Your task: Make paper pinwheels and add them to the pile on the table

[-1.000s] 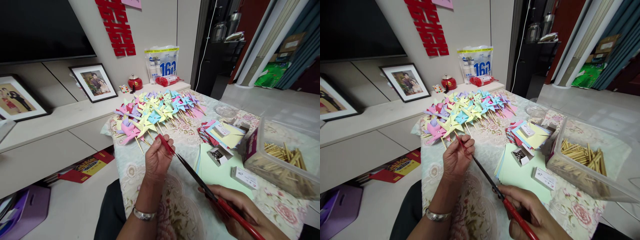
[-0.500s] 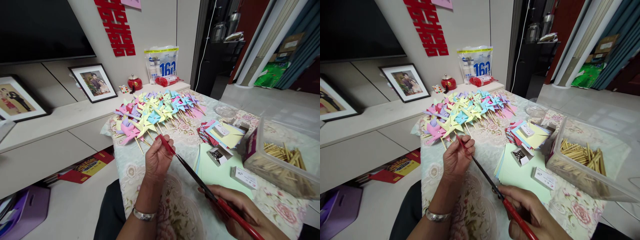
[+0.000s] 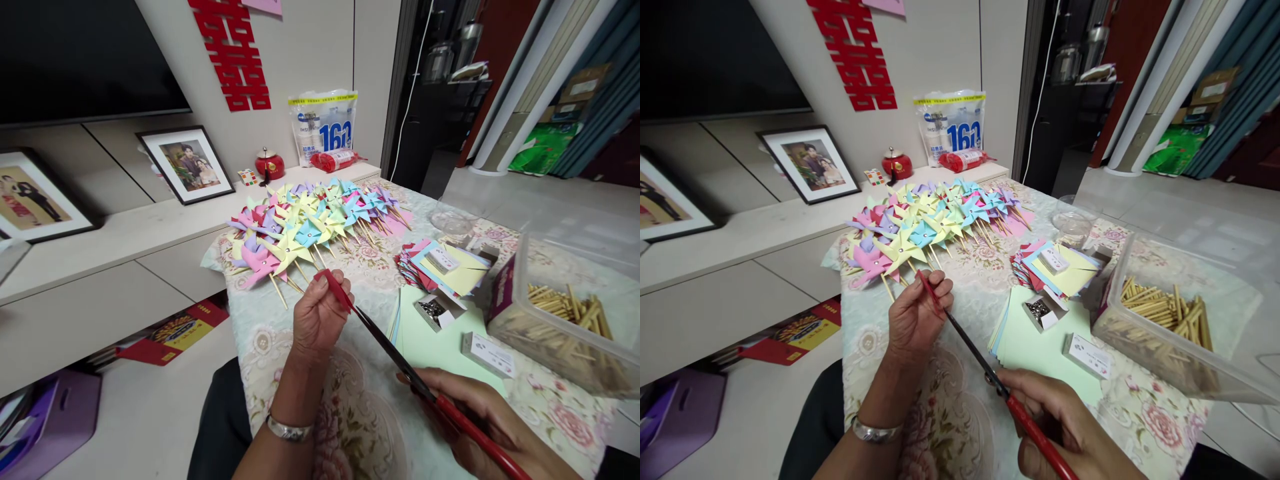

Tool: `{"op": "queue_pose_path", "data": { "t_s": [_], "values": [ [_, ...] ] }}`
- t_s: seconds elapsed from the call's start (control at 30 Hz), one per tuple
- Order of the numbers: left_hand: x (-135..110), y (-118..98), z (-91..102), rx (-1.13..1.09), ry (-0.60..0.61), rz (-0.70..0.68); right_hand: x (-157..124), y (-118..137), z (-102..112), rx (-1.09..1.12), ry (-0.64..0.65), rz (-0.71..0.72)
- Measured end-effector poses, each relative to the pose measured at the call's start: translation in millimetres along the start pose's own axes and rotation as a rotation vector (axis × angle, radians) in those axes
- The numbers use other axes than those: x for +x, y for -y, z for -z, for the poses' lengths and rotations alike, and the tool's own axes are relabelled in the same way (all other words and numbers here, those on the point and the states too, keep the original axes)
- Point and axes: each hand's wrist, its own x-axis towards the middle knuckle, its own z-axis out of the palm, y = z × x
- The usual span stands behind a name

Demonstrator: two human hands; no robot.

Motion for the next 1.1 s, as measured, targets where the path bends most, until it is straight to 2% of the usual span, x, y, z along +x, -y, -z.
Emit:
{"op": "queue_pose_path", "data": {
  "t_s": [0.27, 0.6, 0.87, 1.1],
  "values": [
    [1.3, -1.4, 0.7, -0.013, -0.021, -0.023, -0.2, 6.2, -3.5, -0.034, -0.01, 0.015],
    [0.9, -0.9, 1.5, -0.001, -0.022, -0.014, 0.7, -4.0, -2.3, -0.005, -0.016, 0.025],
    [-0.6, 3.2, -1.3, 0.047, 0.021, 0.025, -1.8, 13.5, -0.1, -0.033, -0.033, -0.011],
    [-0.8, 10.9, -1.3, 0.061, 0.07, 0.077, 2.7, 10.2, -3.4, 0.086, 0.079, -0.01]
  ]
}}
